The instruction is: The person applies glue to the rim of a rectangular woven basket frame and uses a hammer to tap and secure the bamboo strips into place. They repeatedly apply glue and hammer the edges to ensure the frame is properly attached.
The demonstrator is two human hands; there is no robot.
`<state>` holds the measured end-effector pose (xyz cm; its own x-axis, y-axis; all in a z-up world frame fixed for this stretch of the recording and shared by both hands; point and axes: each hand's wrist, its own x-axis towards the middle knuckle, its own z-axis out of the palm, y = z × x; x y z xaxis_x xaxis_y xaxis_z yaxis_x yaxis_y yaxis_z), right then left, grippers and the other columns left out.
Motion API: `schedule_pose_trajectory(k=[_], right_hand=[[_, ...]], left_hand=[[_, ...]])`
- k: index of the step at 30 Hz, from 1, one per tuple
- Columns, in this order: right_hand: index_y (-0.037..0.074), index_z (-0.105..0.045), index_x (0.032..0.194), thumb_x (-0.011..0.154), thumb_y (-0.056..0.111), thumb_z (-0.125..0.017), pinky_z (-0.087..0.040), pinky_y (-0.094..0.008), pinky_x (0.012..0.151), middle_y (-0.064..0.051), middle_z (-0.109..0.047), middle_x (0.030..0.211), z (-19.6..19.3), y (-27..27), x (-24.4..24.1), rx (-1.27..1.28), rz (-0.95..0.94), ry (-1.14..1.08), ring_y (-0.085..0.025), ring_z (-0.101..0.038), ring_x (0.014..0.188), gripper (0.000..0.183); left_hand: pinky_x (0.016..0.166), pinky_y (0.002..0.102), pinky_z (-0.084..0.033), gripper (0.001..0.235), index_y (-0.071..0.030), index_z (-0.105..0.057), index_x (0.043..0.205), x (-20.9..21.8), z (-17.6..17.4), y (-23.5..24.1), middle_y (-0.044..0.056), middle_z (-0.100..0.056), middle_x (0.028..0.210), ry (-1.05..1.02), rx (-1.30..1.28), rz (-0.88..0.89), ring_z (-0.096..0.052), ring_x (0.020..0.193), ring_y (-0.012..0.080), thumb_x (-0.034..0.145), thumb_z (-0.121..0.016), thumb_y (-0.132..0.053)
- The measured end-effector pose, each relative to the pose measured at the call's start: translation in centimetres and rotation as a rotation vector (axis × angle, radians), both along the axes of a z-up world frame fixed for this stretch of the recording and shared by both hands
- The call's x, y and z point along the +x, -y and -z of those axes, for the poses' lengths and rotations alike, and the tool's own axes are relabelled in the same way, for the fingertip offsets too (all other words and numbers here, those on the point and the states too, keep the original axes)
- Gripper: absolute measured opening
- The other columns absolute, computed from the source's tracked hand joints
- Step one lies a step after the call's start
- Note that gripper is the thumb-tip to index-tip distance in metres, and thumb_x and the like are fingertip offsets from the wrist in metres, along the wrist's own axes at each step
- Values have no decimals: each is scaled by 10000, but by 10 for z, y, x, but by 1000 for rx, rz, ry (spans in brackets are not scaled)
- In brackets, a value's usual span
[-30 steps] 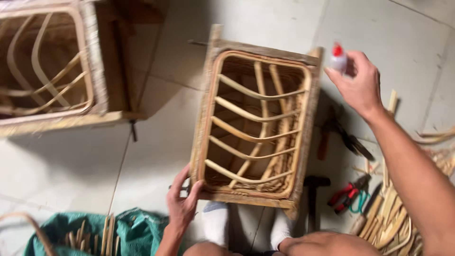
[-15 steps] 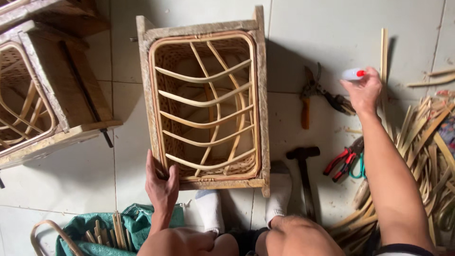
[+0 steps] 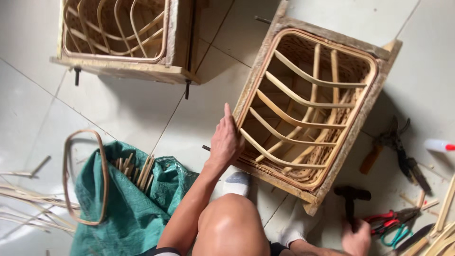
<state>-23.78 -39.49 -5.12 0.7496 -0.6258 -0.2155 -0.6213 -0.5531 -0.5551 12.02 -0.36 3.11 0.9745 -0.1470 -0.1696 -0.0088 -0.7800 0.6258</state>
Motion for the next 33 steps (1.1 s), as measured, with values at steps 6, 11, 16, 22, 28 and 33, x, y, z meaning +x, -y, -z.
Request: schedule_pose_trajectory(k=[6,11,16,22,28,33], right_hand=[[-26,-529,870,1165,257,-614,-414,-317,472,-130,-552,535,-133,20,114,66,84,-89,-153,-508,413,417],[-6,-623,1309,1067,137,-555,-483,-282,523,-65,-627,723,-228,-63,300,-14,-555,21,-110,-596,510,289],[17,-600,1366,1063,161,-571,-501,-356,494,-124,-662,790,-222,-169,431,-123,-969,63,-180,-616,557,338],[20,-628,1263,1088,189,-511,-489,-362,449,-101,-615,659,-216,-181,453,-61,-977,-17,-183,-605,510,270],[48,-624,1247,1111,214,-483,-443,-347,398,-83,-596,615,-200,-165,474,25,-808,-105,-180,-567,443,257],[36,-643,1216,1116,196,-449,-403,-325,393,-87,-585,616,-203,-172,452,32,-939,-76,-181,-508,392,271]], left_hand=[[1006,493,-469,1012,131,-29,1558,-1,1,-1,336,-523,1300,70,-111,-3,-549,1155,482,814,-688,-65],[1015,472,-463,981,135,-65,1562,-1,1,-7,326,-535,1323,-14,-250,29,-556,1157,456,814,-673,-48],[1045,469,-456,868,172,-161,1531,-1,-1,-9,335,-545,1294,24,-281,22,-554,1180,458,841,-644,-34],[1092,467,-436,795,170,-192,1537,-6,2,-13,351,-519,1362,23,-280,25,-528,1243,465,898,-619,-34],[1147,453,-375,965,140,-115,1563,8,-11,-20,353,-457,1428,-140,-384,48,-480,1307,462,819,-680,-100],[1144,394,-368,872,33,-241,1575,-15,-16,-48,310,-426,1538,-289,-655,-1,-446,1414,381,910,-728,-252]])
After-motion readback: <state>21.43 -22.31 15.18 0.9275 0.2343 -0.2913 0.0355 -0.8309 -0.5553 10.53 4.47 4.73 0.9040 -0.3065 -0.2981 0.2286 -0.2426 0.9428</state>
